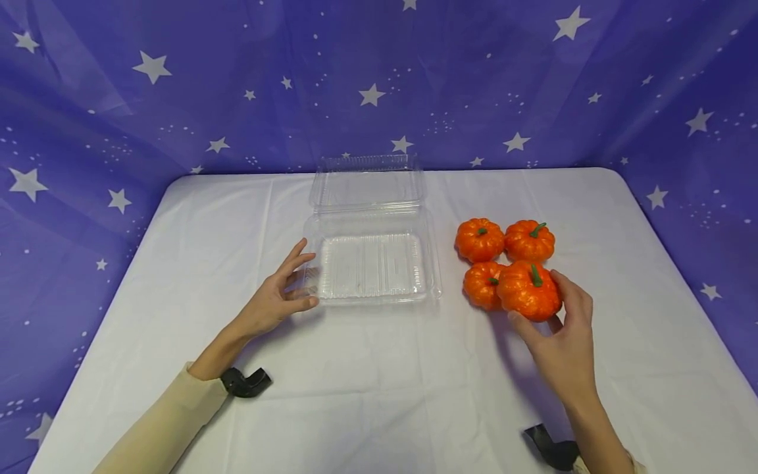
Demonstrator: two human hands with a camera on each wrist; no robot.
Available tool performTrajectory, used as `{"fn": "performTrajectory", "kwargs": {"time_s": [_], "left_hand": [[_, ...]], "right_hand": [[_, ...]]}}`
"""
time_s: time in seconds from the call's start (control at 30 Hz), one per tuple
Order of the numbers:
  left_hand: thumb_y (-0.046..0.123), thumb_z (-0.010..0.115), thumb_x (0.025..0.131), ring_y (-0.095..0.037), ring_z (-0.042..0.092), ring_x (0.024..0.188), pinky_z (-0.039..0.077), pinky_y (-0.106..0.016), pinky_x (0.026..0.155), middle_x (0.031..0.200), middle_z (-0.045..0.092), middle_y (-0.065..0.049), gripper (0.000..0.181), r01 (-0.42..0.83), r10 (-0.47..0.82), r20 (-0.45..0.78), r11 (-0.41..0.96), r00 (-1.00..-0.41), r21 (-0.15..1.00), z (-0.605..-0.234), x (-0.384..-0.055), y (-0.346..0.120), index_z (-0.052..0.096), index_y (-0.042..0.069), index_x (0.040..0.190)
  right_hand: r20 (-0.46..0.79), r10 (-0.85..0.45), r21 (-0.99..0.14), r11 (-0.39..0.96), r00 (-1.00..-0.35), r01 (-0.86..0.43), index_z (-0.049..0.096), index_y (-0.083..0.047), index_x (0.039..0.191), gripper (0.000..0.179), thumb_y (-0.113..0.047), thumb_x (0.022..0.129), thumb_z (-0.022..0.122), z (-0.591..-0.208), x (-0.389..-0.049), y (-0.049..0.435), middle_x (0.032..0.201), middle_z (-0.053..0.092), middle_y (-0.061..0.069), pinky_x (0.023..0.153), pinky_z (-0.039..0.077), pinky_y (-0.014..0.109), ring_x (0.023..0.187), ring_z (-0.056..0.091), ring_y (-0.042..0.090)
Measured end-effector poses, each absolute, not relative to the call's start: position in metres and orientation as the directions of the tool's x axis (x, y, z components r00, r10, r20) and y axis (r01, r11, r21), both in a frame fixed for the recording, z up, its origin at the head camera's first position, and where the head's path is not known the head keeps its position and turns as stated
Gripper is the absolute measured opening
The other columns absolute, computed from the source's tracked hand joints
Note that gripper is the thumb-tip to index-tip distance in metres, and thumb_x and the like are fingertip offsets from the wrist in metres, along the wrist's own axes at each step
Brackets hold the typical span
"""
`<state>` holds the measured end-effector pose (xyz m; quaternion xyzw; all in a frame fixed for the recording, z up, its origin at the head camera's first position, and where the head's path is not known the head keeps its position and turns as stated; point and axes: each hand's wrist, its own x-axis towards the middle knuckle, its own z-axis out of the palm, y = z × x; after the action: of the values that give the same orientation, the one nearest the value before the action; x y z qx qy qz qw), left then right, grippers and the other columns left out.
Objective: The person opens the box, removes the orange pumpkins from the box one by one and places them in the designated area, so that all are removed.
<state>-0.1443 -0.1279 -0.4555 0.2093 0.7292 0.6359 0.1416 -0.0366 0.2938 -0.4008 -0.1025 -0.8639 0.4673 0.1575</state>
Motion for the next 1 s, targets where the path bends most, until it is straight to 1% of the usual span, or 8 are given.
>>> {"fn": "performTrajectory", "kwargs": {"time_s": [0.13,0.3,0.4,0.53,0.63,0.83,0.9,1.0], "left_hand": [[0.003,0.074,0.086,-0.035,0.016,0.147,0.042,-0.046,0.107,0.165,-0.001,0.009,0.079,0.125,0.482,0.056,0.112,-0.875,0.986,-0.455,-0.145,-0.128,0.03,-0.001,0.152],[0.003,0.074,0.085,-0.034,0.017,0.146,0.042,-0.046,0.107,0.165,-0.001,0.009,0.08,0.121,0.481,0.049,0.119,-0.875,0.986,-0.455,-0.146,-0.128,0.03,-0.001,0.152],[0.004,0.074,0.085,-0.034,0.018,0.146,0.041,-0.047,0.107,0.165,-0.001,0.009,0.08,0.12,0.485,0.046,0.122,-0.873,0.985,-0.455,-0.146,-0.128,0.03,-0.001,0.152],[0.004,0.074,0.085,-0.035,0.019,0.146,0.041,-0.048,0.107,0.165,-0.001,0.008,0.08,0.122,0.486,0.046,0.125,-0.873,0.985,-0.454,-0.146,-0.128,0.03,0.0,0.152],[0.004,0.074,0.086,-0.036,0.018,0.146,0.041,-0.048,0.107,0.165,-0.002,0.006,0.079,0.127,0.487,0.052,0.122,-0.872,0.984,-0.454,-0.146,-0.128,0.031,-0.001,0.152],[0.004,0.074,0.086,-0.035,0.018,0.146,0.041,-0.047,0.107,0.166,-0.002,0.003,0.08,0.134,0.489,0.057,0.123,-0.87,0.983,-0.454,-0.146,-0.128,0.029,-0.001,0.153],[0.004,0.074,0.086,-0.034,0.018,0.146,0.041,-0.046,0.107,0.166,-0.002,0.004,0.082,0.136,0.49,0.059,0.122,-0.869,0.983,-0.454,-0.145,-0.127,0.028,-0.001,0.153],[0.004,0.074,0.087,-0.034,0.016,0.147,0.041,-0.046,0.107,0.165,-0.003,0.004,0.083,0.141,0.497,0.063,0.12,-0.866,0.983,-0.454,-0.145,-0.127,0.026,-0.001,0.154]], "right_hand": [[0.156,0.359,-0.82,0.567,-0.92,0.082,0.035,-0.008,0.152,0.078,-0.003,0.085,0.075,-0.408,-0.04,0.309,0.144,0.034,0.012,0.095,0.037,0.005,0.131,0.037,0.017],[0.099,0.392,-0.784,0.597,-0.915,0.171,0.03,-0.01,0.155,0.08,-0.015,0.088,0.075,-0.417,-0.048,0.33,0.152,0.031,0.015,0.102,0.036,0.011,0.139,0.031,0.025],[0.064,0.392,-0.761,0.614,-0.918,0.209,0.028,-0.009,0.156,0.081,-0.019,0.09,0.074,-0.423,-0.051,0.339,0.153,0.03,0.019,0.107,0.036,0.02,0.14,0.028,0.032],[0.016,0.363,-0.758,0.612,-0.932,0.226,0.024,-0.006,0.156,0.082,-0.02,0.091,0.072,-0.428,-0.055,0.344,0.154,0.026,0.023,0.115,0.03,0.041,0.141,0.025,0.041],[-0.009,0.334,-0.762,0.608,-0.942,0.223,0.022,-0.003,0.156,0.083,-0.019,0.092,0.071,-0.429,-0.057,0.346,0.155,0.023,0.027,0.115,0.026,0.055,0.139,0.024,0.046],[-0.02,0.284,-0.749,0.631,-0.959,0.203,0.018,0.003,0.154,0.084,-0.015,0.092,0.07,-0.433,-0.061,0.348,0.152,0.022,0.032,0.11,0.026,0.064,0.135,0.024,0.052],[-0.02,0.275,-0.746,0.636,-0.961,0.197,0.017,0.003,0.154,0.084,-0.016,0.092,0.07,-0.434,-0.061,0.349,0.153,0.021,0.033,0.109,0.025,0.065,0.135,0.023,0.053],[-0.018,0.267,-0.739,0.646,-0.964,0.193,0.016,0.003,0.154,0.086,-0.017,0.092,0.071,-0.435,-0.062,0.349,0.154,0.021,0.032,0.109,0.026,0.063,0.137,0.023,0.052]]}}
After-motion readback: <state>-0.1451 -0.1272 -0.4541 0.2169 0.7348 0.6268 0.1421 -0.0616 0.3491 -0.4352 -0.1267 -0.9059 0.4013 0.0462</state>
